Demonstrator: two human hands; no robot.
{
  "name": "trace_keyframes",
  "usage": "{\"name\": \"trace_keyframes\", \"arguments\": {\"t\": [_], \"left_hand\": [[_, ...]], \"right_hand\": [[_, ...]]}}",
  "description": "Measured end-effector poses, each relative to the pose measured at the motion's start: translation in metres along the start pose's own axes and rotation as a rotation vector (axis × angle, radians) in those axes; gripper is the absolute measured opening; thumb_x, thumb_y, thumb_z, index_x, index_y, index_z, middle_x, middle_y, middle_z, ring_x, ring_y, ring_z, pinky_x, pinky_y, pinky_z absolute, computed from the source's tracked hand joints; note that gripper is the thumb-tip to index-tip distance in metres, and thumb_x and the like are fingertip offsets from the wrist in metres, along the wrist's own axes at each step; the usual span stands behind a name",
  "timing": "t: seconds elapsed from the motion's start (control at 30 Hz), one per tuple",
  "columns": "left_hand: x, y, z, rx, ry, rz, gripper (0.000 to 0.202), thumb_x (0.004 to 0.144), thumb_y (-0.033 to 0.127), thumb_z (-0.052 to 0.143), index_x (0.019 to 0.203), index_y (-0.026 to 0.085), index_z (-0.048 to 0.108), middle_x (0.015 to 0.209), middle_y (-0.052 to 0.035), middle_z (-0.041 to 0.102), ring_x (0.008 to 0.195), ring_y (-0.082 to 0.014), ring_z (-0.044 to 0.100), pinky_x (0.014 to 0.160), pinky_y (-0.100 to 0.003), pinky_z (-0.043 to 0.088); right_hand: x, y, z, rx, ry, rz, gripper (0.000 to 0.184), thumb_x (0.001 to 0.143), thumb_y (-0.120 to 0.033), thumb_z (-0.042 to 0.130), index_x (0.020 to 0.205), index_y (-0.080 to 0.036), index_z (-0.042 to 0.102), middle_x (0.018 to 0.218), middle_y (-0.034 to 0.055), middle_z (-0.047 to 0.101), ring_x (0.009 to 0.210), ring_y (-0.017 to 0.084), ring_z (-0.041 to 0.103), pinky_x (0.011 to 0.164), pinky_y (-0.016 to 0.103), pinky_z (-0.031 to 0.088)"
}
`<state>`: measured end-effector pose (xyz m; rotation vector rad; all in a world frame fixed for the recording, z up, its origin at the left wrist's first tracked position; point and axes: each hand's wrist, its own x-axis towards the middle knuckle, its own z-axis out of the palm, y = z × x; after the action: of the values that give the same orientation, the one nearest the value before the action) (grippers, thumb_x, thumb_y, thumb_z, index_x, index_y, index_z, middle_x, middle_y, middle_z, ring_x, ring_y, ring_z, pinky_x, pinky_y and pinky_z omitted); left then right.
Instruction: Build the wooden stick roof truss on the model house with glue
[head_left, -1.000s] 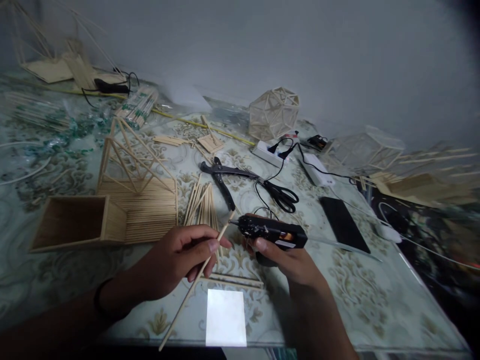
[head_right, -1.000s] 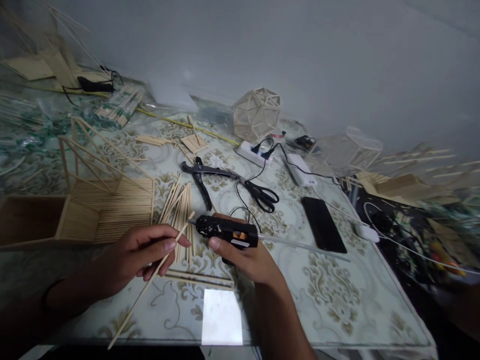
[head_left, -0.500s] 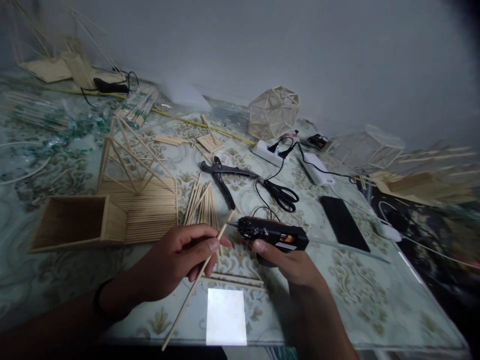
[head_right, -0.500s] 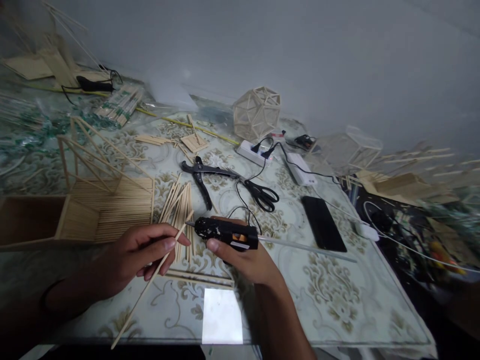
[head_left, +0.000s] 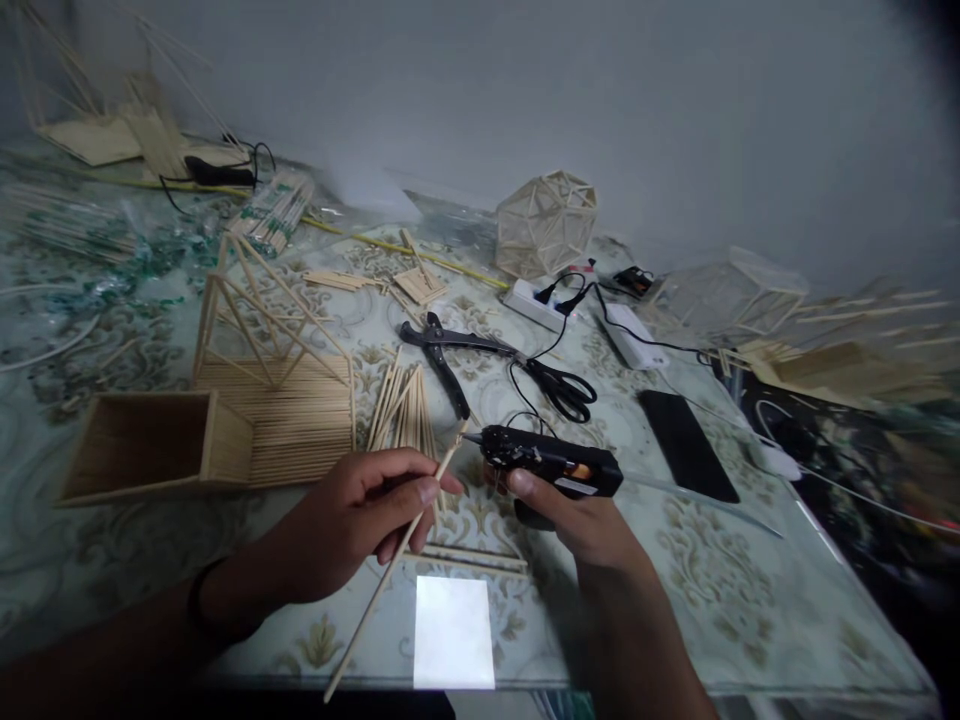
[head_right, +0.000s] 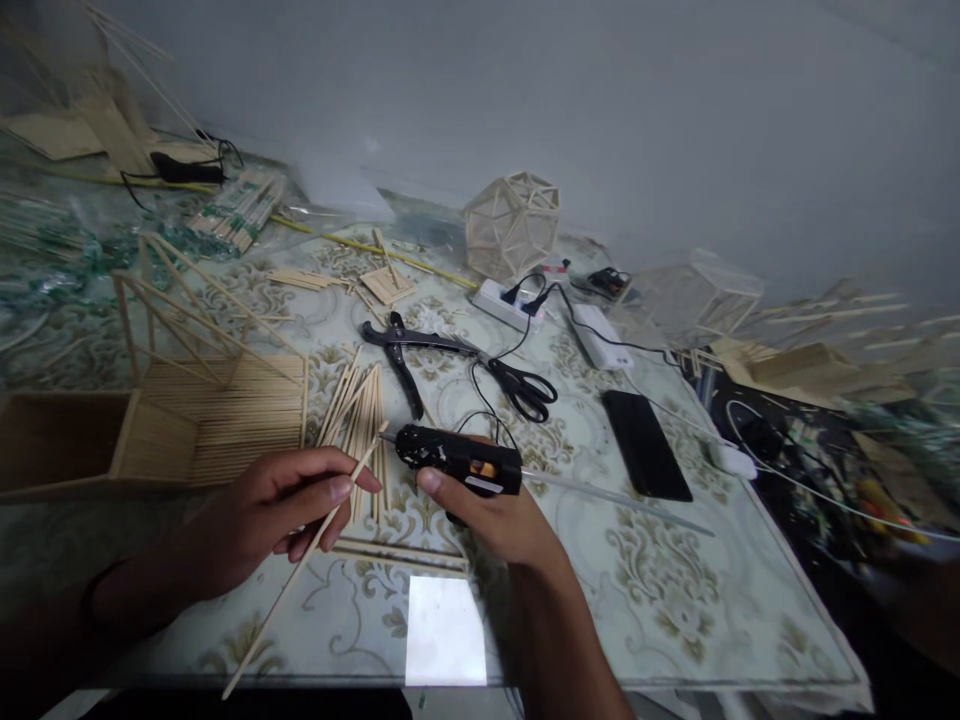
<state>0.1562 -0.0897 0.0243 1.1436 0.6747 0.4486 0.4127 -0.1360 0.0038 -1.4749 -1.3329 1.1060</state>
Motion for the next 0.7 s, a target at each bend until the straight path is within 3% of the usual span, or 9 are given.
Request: {"name": "trace_keyframes", "arguments": {"t": [0.37,0.7], "left_hand": [[-0.0001,0.0021,0.0006,0.013,-0.003,0.007,0.032,0.102,0.041,0.057,0.112,0.015,0.074,0.065,0.0037,0.057,0.051,-0.0072,0.043,0.047,-0.019,0.033],[0.0005,0.0037,-0.0001,-0.009,-0.012,-0.015,0.033,0.101,0.043,0.058,0.111,0.015,0.073,0.064,0.0039,0.057,0.05,-0.007,0.043,0.046,-0.019,0.032]], "right_hand": [[-0.0007,0.0036,-0.0006,0.058,0.013,-0.012,0.042,0.086,-0.06,0.082,0.073,-0.021,0.073,0.068,0.0008,0.059,0.065,0.017,0.052,0.059,0.029,0.046],[0.0,0.0016,0.0014,0.099,0.035,0.042,0.044,0.082,-0.063,0.084,0.075,-0.021,0.074,0.073,0.0024,0.064,0.071,0.019,0.057,0.064,0.031,0.048]]}}
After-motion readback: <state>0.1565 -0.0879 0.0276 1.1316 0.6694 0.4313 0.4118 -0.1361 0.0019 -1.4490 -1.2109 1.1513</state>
